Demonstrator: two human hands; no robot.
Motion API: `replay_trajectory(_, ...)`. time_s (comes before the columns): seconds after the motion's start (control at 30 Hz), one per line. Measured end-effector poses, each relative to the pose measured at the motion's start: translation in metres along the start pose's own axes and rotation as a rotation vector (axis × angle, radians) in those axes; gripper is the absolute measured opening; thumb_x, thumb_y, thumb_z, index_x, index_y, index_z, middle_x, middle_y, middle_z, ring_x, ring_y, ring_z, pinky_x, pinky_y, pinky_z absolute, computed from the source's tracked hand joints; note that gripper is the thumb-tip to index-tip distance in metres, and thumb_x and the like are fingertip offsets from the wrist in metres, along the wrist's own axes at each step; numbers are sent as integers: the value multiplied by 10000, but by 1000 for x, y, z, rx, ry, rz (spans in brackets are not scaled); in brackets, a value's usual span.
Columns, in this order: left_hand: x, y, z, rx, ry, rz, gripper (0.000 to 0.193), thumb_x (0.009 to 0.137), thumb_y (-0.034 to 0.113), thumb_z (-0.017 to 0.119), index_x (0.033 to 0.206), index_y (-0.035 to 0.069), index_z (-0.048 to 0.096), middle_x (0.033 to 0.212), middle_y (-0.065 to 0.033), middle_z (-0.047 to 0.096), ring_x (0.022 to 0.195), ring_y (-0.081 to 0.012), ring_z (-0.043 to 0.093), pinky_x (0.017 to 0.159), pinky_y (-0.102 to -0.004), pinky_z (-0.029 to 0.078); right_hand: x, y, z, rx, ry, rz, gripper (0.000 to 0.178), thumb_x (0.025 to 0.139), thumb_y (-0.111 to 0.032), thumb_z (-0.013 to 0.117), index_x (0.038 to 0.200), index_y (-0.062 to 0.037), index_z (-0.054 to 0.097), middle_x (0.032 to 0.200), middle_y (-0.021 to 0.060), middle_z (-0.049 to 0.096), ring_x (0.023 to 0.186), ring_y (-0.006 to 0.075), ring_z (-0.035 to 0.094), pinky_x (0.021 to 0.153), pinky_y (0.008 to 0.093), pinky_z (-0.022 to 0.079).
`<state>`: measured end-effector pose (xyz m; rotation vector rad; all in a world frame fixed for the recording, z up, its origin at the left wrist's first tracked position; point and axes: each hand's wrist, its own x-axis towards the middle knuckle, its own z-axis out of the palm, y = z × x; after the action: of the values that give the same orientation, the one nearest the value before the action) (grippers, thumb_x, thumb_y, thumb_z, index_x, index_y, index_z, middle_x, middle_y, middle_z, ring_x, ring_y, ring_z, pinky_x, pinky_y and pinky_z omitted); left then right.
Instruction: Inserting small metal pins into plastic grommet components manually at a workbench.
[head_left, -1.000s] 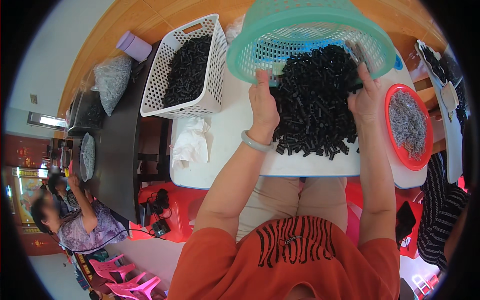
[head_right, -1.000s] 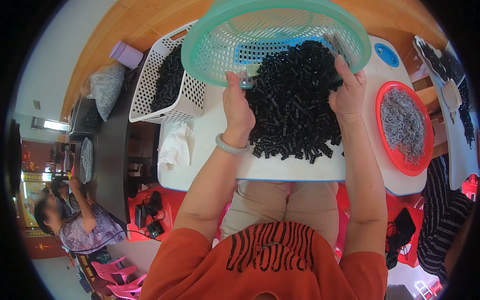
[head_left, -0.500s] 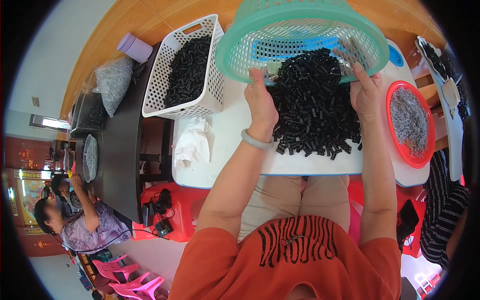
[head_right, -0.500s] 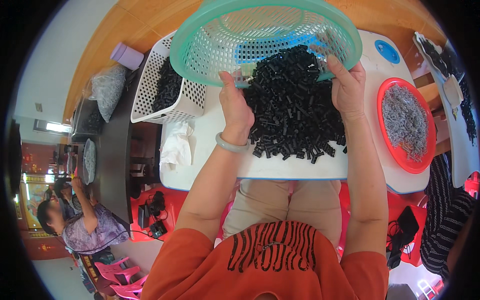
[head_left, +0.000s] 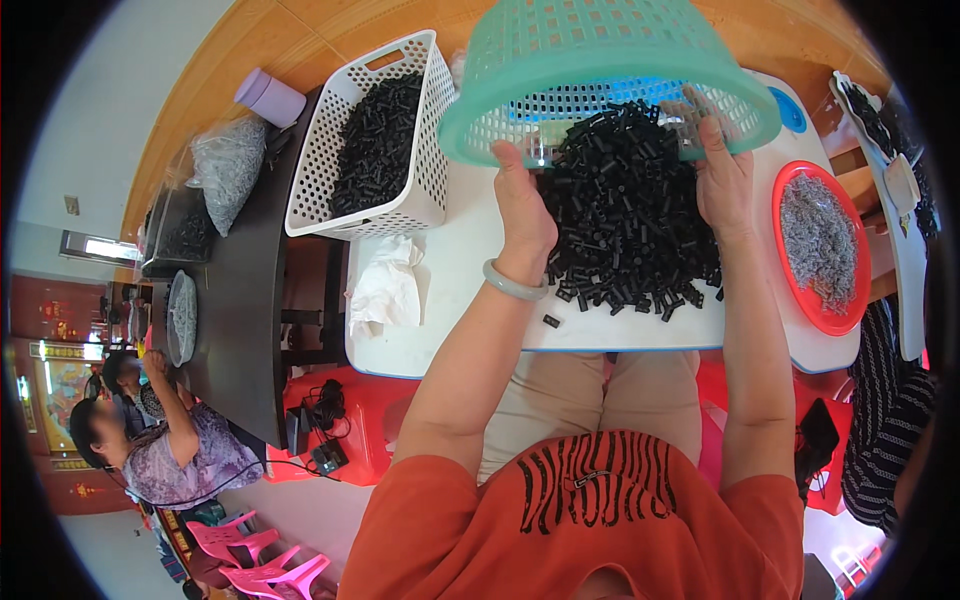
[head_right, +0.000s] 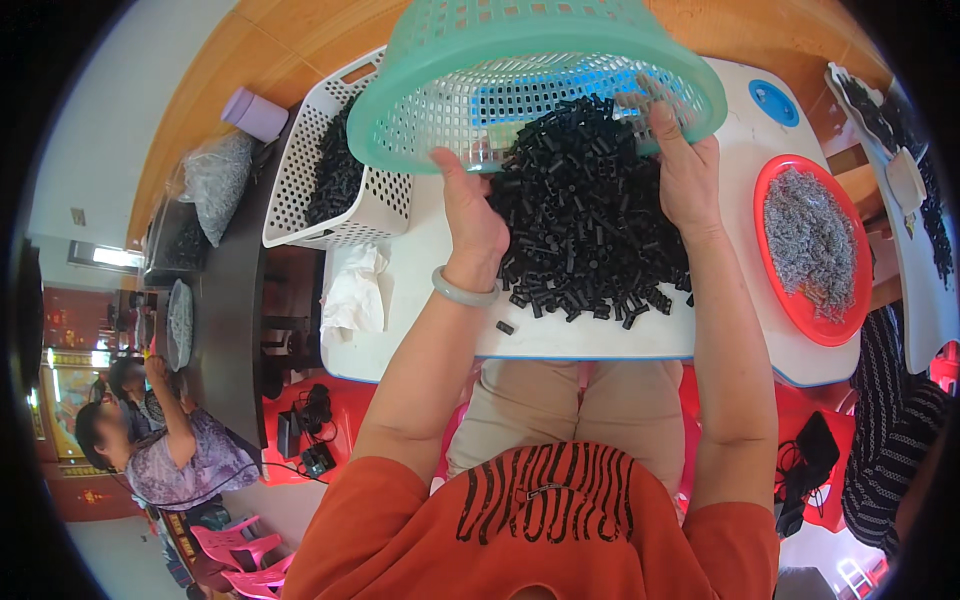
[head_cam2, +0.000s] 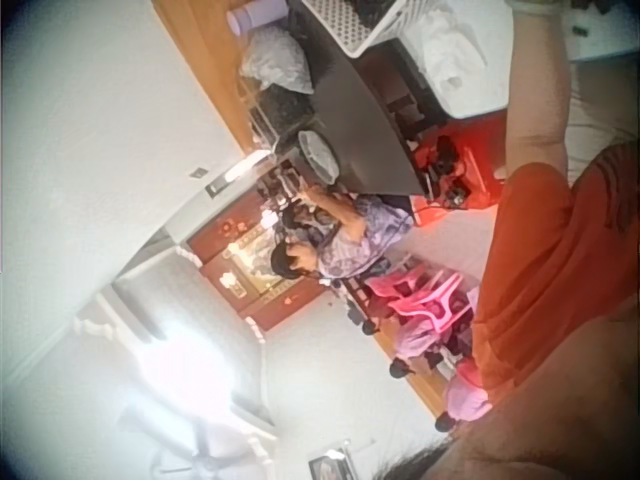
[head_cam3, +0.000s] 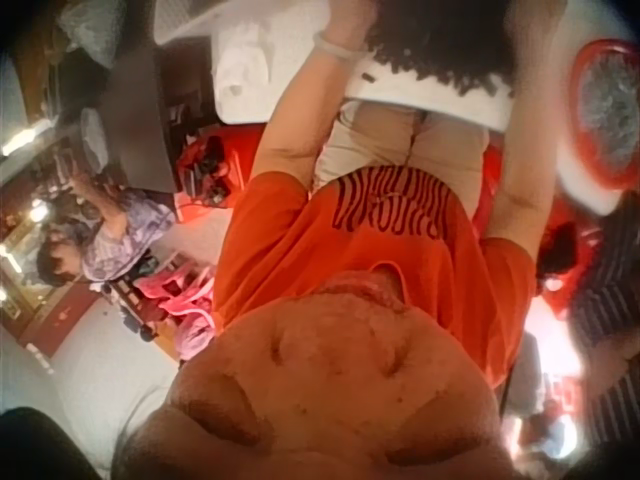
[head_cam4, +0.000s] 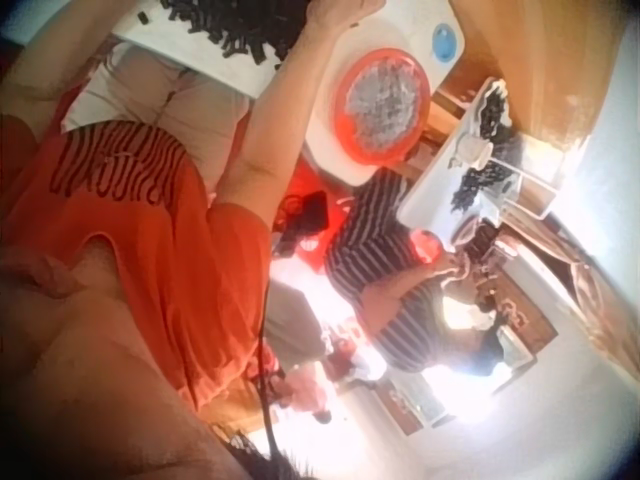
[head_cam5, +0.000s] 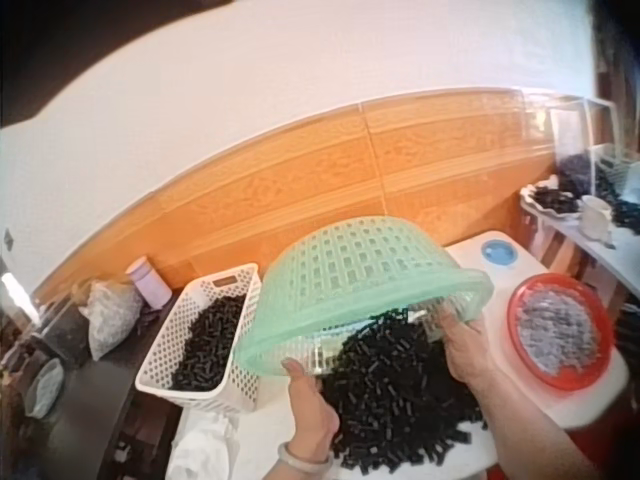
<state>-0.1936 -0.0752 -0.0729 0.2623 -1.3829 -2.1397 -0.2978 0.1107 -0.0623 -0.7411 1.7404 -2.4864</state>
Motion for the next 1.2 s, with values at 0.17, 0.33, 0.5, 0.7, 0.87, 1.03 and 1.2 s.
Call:
replay_trajectory(0.17, 2, -6, -1, -43, 125, 68, 925, 862, 769, 215, 1292, -5, 481, 1221, -118, 576, 1030, -201, 519, 952, -338, 327, -1, -1, 6, 29, 21, -64, 515, 955, -365, 536, 1300, 14, 493, 1176, 111, 607, 1049, 167, 580, 841, 274, 458)
replay_trajectory(0.33, 4, -7, -3, -57, -32, 23, 1034, 818, 816, 86, 1234, -11, 545, 1104, -108, 633, 968, -192, 524, 901, -309, 336, -1, -1, 1, 47, 36, -43, 572, 948, -399, 526, 1321, 27, 454, 1199, 147, 582, 1034, 199, 590, 848, 304, 486)
replay_trajectory(0.5, 6, -7, -13, -8, -62, -23, 1021, 830, 797, 57, 1296, 3, 497, 1246, -111, 580, 1118, -210, 503, 975, -336, 314, -2, -5, 6, 60, 36, -1, 646, 939, -451, 510, 1352, 34, 407, 1216, 176, 565, 1000, 215, 595, 839, 320, 495)
replay_trajectory(0.7, 12, -12, -13, -34, 8, -43, 871, 885, 742, 118, 1305, 63, 466, 1123, -71, 605, 963, -161, 501, 900, -291, 334, -2, -7, 6, 95, -10, -33, 648, 941, -443, 505, 1352, 47, 398, 1208, 201, 558, 979, 252, 604, 821, 361, 514)
replay_trajectory(0.87, 8, -9, -8, -15, 54, 4, 697, 939, 667, 206, 1189, 82, 491, 960, -14, 572, 826, -126, 444, 848, -275, 344, -4, -12, 7, 167, -39, -73, 571, 944, -374, 537, 1332, 31, 434, 1171, 183, 579, 946, 248, 621, 782, 368, 548)
replay_trajectory(1.03, 9, -10, -3, -50, 135, -2, 532, 997, 524, 225, 1090, 112, 547, 854, 24, 586, 717, -87, 396, 669, -251, 299, -5, -14, 10, 175, -15, -131, 526, 945, -364, 535, 1303, 13, 458, 1150, 168, 591, 942, 255, 627, 772, 376, 552)
replay_trajectory(1.2, 5, -2, 0, -40, 55, 3, 533, 1003, 514, 240, 1130, 90, 538, 945, 9, 576, 805, -111, 430, 778, -270, 333, -9, -23, 17, 185, 13, -154, 471, 950, -343, 530, 1278, -9, 475, 1125, 142, 604, 937, 254, 630, 756, 382, 557)
